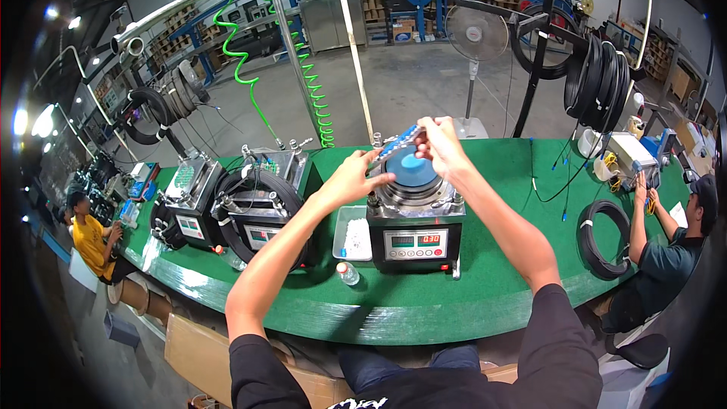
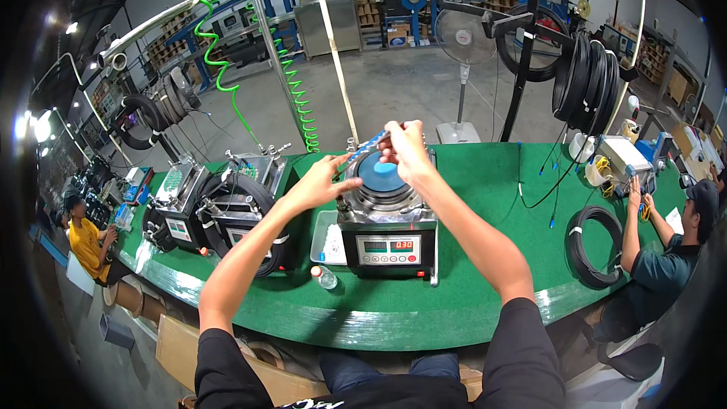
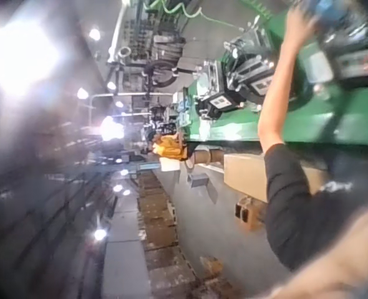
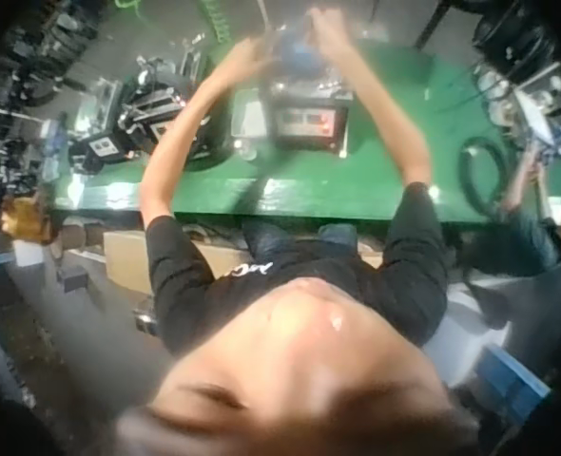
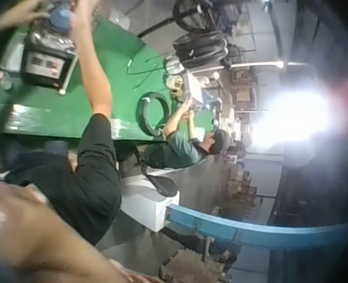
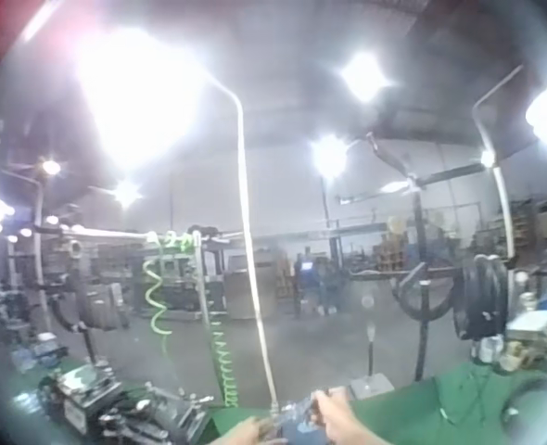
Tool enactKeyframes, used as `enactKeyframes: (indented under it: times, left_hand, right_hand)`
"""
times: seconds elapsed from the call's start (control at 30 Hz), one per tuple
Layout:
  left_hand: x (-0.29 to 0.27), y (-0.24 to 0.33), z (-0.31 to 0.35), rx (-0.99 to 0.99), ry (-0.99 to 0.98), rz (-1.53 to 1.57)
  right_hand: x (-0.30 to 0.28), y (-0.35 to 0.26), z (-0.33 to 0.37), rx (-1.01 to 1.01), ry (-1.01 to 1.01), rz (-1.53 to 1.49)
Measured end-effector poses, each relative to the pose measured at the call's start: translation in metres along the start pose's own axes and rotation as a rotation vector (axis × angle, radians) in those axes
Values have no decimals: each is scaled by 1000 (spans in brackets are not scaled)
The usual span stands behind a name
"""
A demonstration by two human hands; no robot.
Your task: The person operates a wire winding machine to process and wind wire coils from a cable spool onto a machine base.
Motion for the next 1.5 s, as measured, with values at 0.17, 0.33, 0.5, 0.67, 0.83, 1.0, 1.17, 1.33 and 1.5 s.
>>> enactKeyframes:
  times: [0.17, 0.33, 0.5, 0.67, 0.83, 1.0, 1.17, 1.33, 1.5]
  left_hand:
    - [1, 10, -3, 46, 157, 18]
    - [7, -26, -15, -108, 222, 151]
    - [8, -67, -27, -258, 125, 367]
    - [19, -76, -44, -226, -144, 567]
    - [-11, -115, -46, -126, -419, 368]
    - [-77, -222, -56, -478, 73, -58]
    - [-45, -318, -64, -919, -84, -274]
    - [-8, -360, -61, -1118, -206, -198]
    - [-20, -383, -62, -1077, -175, -96]
  right_hand:
    - [6, 10, 6, -11, -58, -37]
    - [-27, -12, 11, -517, -95, 768]
    - [-51, 9, 34, -518, -20, 953]
    - [-56, 5, 39, -707, 35, 1046]
    - [-38, -7, 58, -656, 70, 1092]
    - [-35, -12, 63, -790, 133, 1008]
    - [-44, -13, 56, -800, 117, 959]
    - [-43, -7, 51, -778, 124, 966]
    - [-39, -12, 57, -763, 109, 856]
Point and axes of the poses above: each hand's wrist, its own z-axis away from the middle knuckle, its own x-axis out of the palm, y = z × x, the point moved 5 cm from there along -z, towards the middle knuckle, and after that the axes turned 12 degrees about -z, right-handed, at the moved point
